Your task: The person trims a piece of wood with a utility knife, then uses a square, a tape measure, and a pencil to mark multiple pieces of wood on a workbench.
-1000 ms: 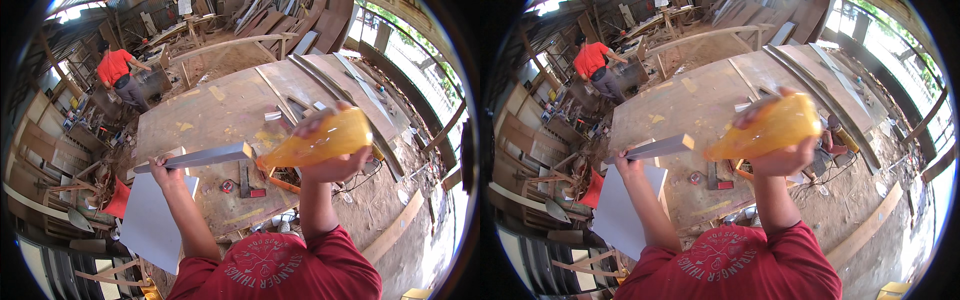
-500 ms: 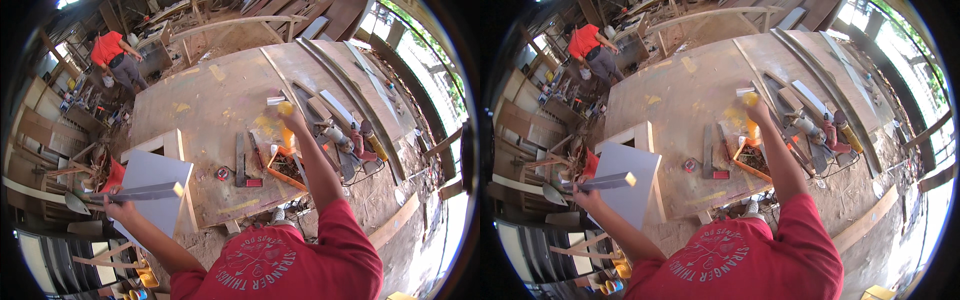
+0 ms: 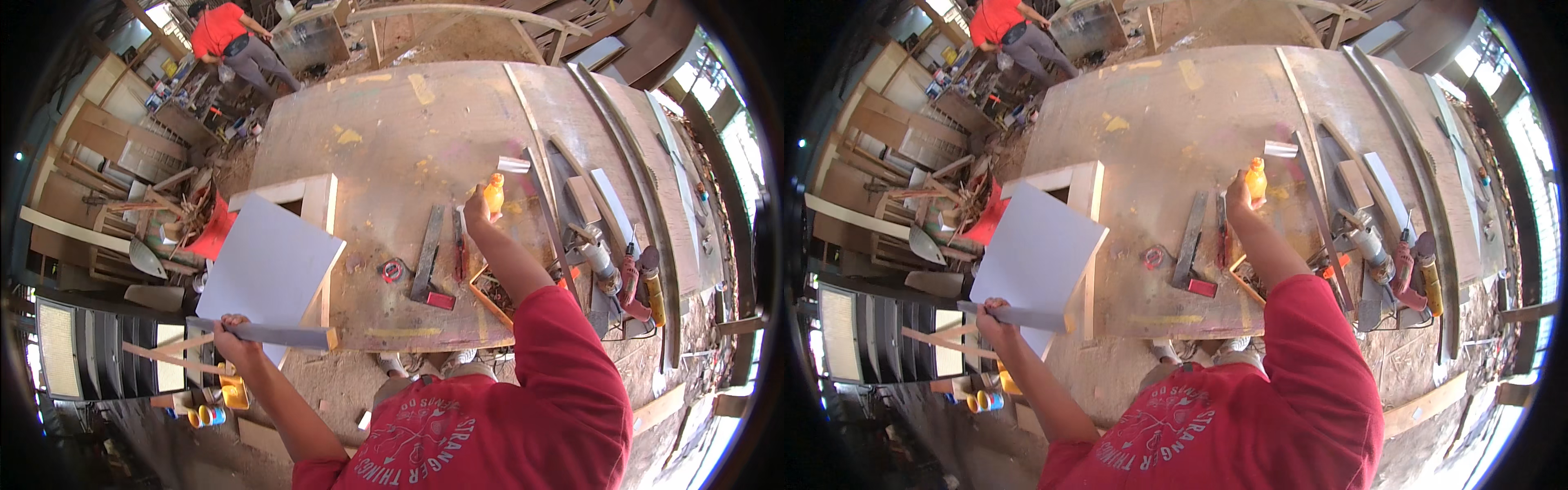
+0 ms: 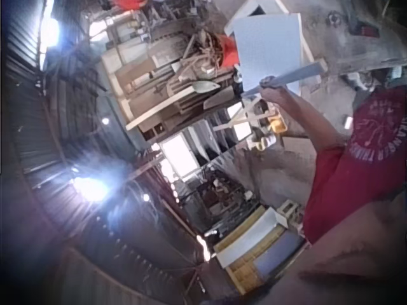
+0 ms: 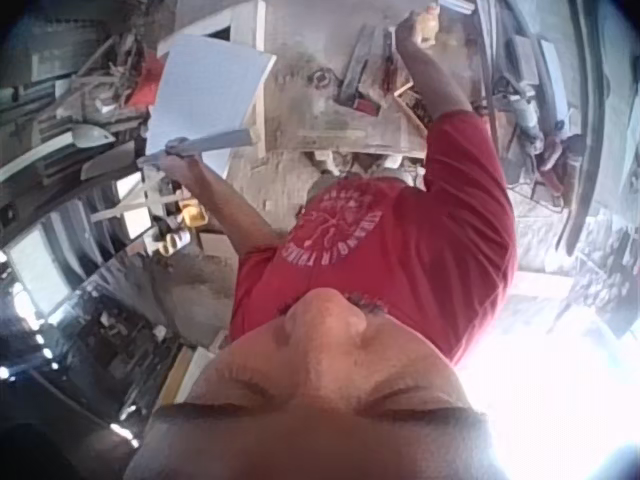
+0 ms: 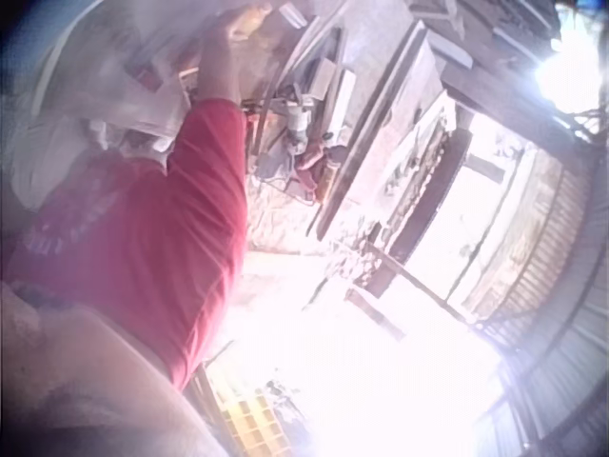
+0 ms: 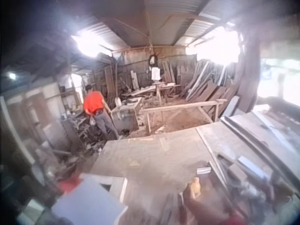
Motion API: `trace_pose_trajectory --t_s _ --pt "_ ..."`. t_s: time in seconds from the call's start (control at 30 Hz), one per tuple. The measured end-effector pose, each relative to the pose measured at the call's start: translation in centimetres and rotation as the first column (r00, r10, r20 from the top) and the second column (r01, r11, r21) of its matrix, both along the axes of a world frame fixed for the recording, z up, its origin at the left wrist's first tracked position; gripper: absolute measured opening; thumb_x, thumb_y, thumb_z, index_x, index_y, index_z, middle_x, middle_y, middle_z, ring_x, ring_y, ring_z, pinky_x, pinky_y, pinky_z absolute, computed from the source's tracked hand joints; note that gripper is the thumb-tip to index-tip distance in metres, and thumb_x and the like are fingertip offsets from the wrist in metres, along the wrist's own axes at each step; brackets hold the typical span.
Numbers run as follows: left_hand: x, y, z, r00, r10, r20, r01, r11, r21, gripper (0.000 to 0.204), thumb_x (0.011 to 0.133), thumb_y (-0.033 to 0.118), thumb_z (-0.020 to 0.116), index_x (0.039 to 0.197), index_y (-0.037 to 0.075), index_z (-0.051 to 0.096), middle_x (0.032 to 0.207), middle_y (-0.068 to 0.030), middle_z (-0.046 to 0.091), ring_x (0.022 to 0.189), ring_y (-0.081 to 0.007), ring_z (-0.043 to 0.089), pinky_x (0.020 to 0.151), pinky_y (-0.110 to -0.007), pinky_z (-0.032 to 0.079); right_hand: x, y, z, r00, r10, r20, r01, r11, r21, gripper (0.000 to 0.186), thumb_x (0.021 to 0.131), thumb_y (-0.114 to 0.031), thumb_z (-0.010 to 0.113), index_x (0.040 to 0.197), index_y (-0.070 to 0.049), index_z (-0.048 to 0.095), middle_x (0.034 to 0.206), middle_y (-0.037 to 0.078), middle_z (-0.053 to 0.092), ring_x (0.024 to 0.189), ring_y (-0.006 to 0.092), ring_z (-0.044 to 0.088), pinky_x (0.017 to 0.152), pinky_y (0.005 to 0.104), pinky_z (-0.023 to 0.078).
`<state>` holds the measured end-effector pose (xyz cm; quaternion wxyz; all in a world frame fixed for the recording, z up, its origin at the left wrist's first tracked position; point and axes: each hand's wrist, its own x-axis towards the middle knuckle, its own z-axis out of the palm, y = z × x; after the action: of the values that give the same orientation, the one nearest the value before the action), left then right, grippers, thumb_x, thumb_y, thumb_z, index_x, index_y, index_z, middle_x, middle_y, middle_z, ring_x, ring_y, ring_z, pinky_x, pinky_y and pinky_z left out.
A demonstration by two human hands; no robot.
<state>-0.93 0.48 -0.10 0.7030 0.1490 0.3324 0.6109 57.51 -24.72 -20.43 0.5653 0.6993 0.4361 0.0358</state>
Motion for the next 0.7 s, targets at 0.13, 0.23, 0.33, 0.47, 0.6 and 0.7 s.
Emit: trace_pose_trajectory --t_s 0.13,0.23,0.33,0.47,0.6,0.7 --pt "1.3 -0.6 1.3 0.994 0.091 -0.068 -0.095 0.994 -0.06 0.034 0.115 0.029 0.045 0.089 0.008 0.051 0.077 -0.0021 0.053 0.061 -0.0151 0.053 0.055 -0.028 0.052 -2.3 0.8 2.8 0.99 0.005 -0.143 0.0 0.999 0.034 0.058 0.062 -0.001 0.096 0.116 -0.017 0.082 0.126 0.005 0.078 0.127 0.029 0.066 0.107 0.063 0.039" --pt "5.8 0.5 1.5 0.999 -0.019 -0.038 0.016 0.997 -0.079 0.033 0.115 0.029 0.045 0.09 0.009 0.051 0.077 -0.0014 0.052 0.061 -0.0142 0.051 0.055 -0.028 0.051 -1.7 -1.0 2.7 0.94 0.163 -0.301 0.016 0.858 0.514 0.053 0.076 -0.013 0.089 0.128 -0.016 0.076 0.138 0.011 0.07 0.137 0.0319 0.057 0.119 0.0654 0.032" --pt "7.5 0.8 2.8 0.995 -0.014 -0.103 0.006 0.997 -0.08 0.031 0.115 0.028 0.044 0.092 0.009 0.05 0.077 -0.0005 0.052 0.061 -0.013 0.05 0.054 -0.027 0.05 -8.7 -1.3 11.8 0.587 0.664 -0.463 0.262 0.384 0.885 0.062 0.085 -0.018 0.083 0.144 -0.014 0.066 0.144 0.017 0.063 0.143 0.0364 0.052 0.126 0.0588 0.031" --pt "15.0 1.9 3.6 0.976 -0.217 0.013 0.217 0.966 -0.143 0.031 0.116 0.027 0.043 0.092 0.008 0.049 0.075 -0.0004 0.051 0.06 -0.0121 0.05 0.054 -0.028 0.05 -19.2 -8.4 27.4 0.398 0.9 -0.176 0.57 -0.092 0.816 0.077 0.079 -0.017 0.082 0.153 -0.017 0.059 0.159 0.019 0.052 0.148 0.0435 0.047 0.118 0.0576 0.041" --pt "22.8 0.3 5.0 0.882 -0.446 0.153 0.469 0.861 -0.196 0.034 0.117 0.025 0.042 0.09 0.006 0.049 0.072 -0.0018 0.051 0.059 -0.0132 0.051 0.052 -0.027 0.05 -25.9 -11.8 30.8 0.354 0.935 0.034 0.592 -0.252 0.766 0.085 0.076 -0.015 0.08 0.157 -0.021 0.056 0.165 0.027 0.043 0.153 0.0523 0.037 0.12 0.0628 0.037" --pt "27.3 -2.0 5.8 0.821 -0.513 0.25 0.566 0.788 -0.243 0.034 0.117 0.025 0.042 0.089 0.006 0.05 0.071 -0.0023 0.052 0.058 -0.0132 0.05 0.052 -0.026 0.05 -27.1 -12.5 31.4 0.392 0.919 0.035 0.577 -0.276 0.769 0.088 0.074 -0.014 0.079 0.159 -0.022 0.055 0.168 0.031 0.037 0.154 0.0561 0.034 0.121 0.0652 0.035"
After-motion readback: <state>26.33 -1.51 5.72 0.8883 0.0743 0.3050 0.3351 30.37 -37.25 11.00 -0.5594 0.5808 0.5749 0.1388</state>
